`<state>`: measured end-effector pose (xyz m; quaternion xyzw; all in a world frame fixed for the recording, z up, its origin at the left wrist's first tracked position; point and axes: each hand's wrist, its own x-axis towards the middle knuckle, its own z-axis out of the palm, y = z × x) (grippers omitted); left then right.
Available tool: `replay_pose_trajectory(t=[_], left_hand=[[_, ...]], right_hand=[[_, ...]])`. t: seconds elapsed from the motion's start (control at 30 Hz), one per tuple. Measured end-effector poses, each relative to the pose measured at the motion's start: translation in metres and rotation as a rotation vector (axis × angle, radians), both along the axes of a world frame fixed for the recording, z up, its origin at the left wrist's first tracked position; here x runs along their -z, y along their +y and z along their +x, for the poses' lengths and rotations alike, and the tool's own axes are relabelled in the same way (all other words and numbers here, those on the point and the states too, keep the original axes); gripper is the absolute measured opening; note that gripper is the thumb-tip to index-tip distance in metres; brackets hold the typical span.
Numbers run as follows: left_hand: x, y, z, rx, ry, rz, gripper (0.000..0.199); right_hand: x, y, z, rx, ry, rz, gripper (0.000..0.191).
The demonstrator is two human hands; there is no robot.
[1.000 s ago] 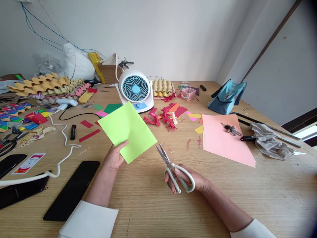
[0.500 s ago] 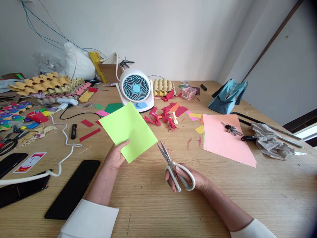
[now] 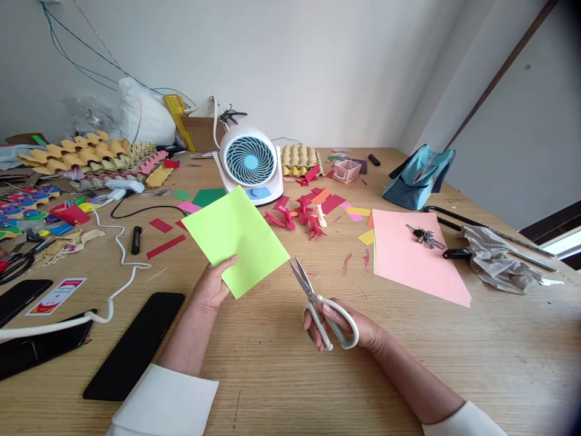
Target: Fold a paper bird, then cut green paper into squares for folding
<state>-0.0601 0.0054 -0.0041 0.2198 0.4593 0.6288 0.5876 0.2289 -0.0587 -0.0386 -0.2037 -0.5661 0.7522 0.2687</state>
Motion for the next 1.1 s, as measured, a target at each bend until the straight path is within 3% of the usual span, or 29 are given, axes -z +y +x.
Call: replay_pose_trajectory(t=[0.47,0.67,0.87,1.1], left_hand=[[-0.003,-0.003,0.0,0.025,-0.001,-0.018,0.05],[0.002,-0.005,0.005,0.321,0.032,0.037,0.052],[0.008,-0.014,0.032,0.185,0.145,-0.012,0.053],[0.009,-0.022,0.048,0.301,0.148,-0.01,0.061]], right_hand=[[-0.003,-0.001,-0.001,0.026,-0.013,0.009,0.059],[-0.005,0.005,-0.004,0.401,-0.065,0.097,0.048],[-0.003,0.01,-0.008,0.629,-0.164,0.089,0.043],[-0.006,0.012,-0.01,0.852,-0.241,0.052,0.041]])
